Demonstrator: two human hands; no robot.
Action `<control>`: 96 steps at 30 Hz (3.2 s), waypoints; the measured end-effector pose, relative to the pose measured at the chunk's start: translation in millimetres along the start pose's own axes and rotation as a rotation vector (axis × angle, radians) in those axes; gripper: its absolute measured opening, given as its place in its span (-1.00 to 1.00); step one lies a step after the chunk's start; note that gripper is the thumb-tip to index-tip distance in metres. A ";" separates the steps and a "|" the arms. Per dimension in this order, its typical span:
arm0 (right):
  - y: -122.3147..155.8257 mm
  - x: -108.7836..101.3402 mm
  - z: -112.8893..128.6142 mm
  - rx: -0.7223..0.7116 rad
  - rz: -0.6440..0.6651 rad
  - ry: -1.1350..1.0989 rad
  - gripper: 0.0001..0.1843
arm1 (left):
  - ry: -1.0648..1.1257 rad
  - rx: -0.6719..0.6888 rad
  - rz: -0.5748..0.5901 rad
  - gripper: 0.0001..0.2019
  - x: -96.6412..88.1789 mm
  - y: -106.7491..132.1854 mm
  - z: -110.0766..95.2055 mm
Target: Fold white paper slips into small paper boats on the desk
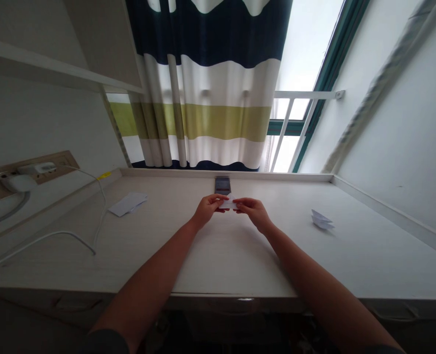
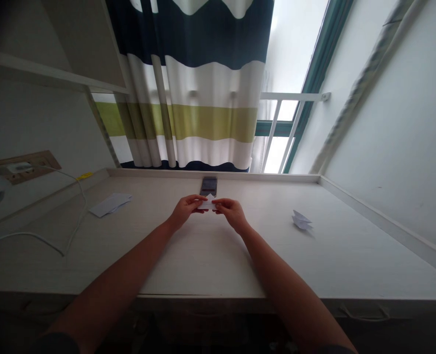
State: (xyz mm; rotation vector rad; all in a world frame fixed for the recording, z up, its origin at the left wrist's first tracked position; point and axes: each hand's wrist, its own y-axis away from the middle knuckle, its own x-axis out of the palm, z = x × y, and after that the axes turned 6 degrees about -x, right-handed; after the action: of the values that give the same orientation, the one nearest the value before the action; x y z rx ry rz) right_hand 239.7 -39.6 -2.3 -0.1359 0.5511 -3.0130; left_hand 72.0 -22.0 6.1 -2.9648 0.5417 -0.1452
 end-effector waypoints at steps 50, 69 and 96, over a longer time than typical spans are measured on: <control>0.5 -4.5 1.2 -0.123 -0.047 0.280 -0.67 | -0.416 0.218 -0.094 -0.71 -2.8 0.1 7.0; 0.5 -2.3 3.8 -0.094 -0.012 0.215 -0.65 | -0.142 0.059 -0.043 -0.68 2.3 -3.4 9.2; 1.1 -1.6 2.5 -0.139 0.025 0.336 -0.77 | -0.166 0.023 -0.049 -0.76 7.9 -0.3 9.6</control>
State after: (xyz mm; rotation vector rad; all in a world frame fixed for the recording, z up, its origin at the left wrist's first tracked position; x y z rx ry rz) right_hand 241.6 -41.3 -0.5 0.3735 0.7817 -2.9856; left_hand 80.6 -23.6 -2.8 -2.9331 0.4439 0.0884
